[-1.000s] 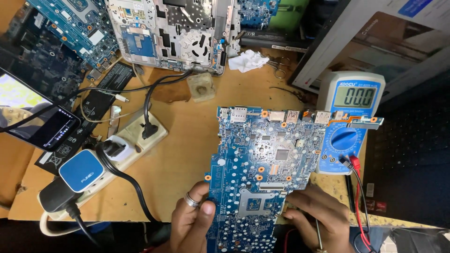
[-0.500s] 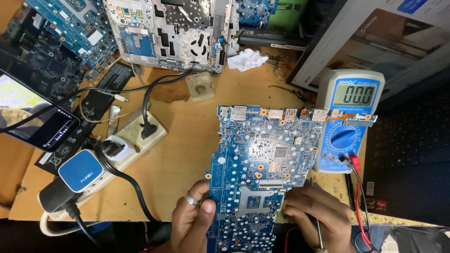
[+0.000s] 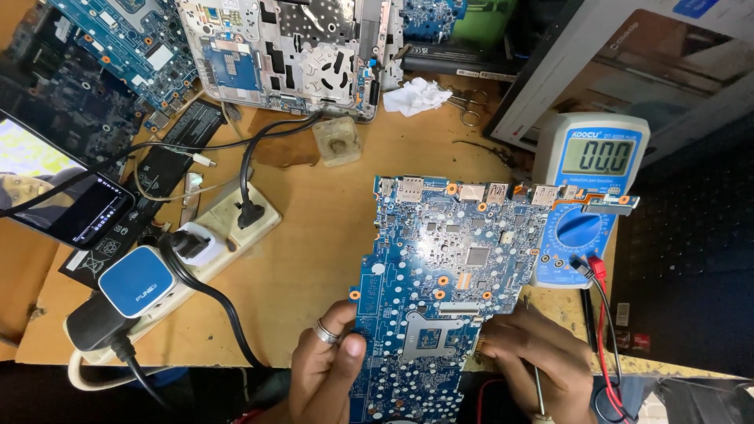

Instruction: Inspecting a laptop motherboard by flipping it and using tweezers to examine components.

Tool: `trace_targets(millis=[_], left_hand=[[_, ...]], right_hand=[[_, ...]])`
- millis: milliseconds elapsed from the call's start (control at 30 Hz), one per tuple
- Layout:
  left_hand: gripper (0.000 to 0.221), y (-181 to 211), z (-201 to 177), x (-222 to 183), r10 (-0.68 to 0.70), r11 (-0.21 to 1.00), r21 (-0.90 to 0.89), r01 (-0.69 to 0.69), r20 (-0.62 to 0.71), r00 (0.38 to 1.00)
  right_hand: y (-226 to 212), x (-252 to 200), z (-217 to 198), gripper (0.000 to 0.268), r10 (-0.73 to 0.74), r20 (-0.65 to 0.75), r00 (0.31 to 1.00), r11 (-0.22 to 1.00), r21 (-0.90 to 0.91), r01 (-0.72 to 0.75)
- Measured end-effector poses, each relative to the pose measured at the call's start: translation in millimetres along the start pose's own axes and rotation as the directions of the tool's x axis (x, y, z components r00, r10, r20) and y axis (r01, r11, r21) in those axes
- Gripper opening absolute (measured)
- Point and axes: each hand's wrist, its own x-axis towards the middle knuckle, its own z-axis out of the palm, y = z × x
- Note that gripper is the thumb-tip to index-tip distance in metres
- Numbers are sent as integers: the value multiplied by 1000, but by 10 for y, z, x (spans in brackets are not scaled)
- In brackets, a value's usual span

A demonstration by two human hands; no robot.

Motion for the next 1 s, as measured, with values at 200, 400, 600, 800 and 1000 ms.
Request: trace_targets(millis=[200,400,600,800,1000], left_hand=[[65,-77,-48,17,-28,999,32,29,-31,999],[59,241,86,38,64,996,58,-67,63,996],[61,332,30,219,107,994,-20,-109,-104,989],[63,355,-9,274,278,957,137,-254,-200,940],[67,464,38,210,261,965,79,-250,-211,942]], right_hand=[[26,-7,-1,10,-21,-7,1000,1000,-1,21],[2,8,-17,16,17,7,1000,999,-48,-17],[-314,224,12,64,47,-68,997,976,-211,-61],[-288,147,-59,71,3,-157,988,939,-339,-57],[-439,190,-334,58,741,-25,671,586,-465,-664]])
